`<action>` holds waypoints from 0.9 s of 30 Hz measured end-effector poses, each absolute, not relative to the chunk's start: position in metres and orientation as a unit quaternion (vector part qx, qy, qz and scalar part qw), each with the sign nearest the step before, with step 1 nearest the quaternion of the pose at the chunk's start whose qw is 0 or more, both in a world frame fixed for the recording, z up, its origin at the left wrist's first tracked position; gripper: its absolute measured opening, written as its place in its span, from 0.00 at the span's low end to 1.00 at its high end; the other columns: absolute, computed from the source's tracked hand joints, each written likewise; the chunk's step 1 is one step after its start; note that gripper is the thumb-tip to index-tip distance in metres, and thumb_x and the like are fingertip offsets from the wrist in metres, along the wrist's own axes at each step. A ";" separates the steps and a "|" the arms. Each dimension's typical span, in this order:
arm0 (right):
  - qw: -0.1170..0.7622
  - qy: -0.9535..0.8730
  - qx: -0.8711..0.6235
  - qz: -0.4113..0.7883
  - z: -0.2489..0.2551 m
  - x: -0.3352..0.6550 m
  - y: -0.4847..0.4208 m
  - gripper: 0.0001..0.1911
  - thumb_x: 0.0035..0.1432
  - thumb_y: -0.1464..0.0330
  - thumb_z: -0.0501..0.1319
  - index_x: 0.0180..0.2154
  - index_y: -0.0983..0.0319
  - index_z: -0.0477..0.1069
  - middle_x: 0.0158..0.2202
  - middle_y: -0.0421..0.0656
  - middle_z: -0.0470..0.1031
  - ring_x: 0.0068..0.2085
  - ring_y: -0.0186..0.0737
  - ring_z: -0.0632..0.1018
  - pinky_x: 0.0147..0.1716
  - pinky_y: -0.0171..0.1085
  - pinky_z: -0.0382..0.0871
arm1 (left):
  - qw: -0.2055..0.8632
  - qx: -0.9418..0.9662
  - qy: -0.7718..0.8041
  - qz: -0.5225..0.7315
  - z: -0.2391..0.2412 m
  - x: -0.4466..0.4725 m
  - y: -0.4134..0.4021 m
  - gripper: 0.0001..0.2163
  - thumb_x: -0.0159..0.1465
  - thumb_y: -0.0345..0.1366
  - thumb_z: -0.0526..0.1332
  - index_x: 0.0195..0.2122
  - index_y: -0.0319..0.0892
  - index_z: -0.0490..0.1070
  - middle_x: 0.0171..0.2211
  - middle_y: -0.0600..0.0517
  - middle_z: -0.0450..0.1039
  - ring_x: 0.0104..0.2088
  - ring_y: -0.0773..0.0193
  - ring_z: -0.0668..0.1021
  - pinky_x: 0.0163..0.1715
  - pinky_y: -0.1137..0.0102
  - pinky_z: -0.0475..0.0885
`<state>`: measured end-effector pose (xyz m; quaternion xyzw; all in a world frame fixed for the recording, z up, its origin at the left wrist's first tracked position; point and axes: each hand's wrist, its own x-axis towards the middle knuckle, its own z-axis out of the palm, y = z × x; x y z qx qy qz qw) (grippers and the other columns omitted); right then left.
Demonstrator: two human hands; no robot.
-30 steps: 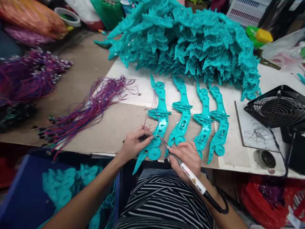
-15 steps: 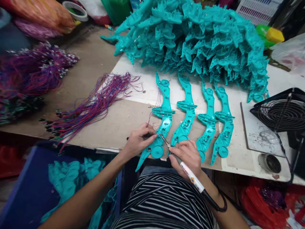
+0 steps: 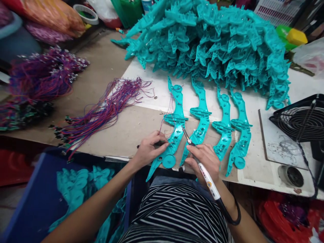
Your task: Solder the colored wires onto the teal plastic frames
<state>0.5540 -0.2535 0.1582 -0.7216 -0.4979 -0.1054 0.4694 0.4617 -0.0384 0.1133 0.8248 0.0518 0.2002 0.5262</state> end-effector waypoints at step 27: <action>0.432 -0.525 -0.728 -0.086 0.153 0.558 -0.178 0.16 0.65 0.74 0.59 0.53 0.57 0.70 0.39 0.42 0.79 0.42 0.39 0.76 0.44 0.40 0.75 | 0.411 0.895 0.048 0.168 0.127 0.462 -0.040 0.05 0.61 0.29 0.59 0.37 0.40 0.74 0.32 0.50 0.72 0.35 0.61 0.76 0.37 0.67 0.72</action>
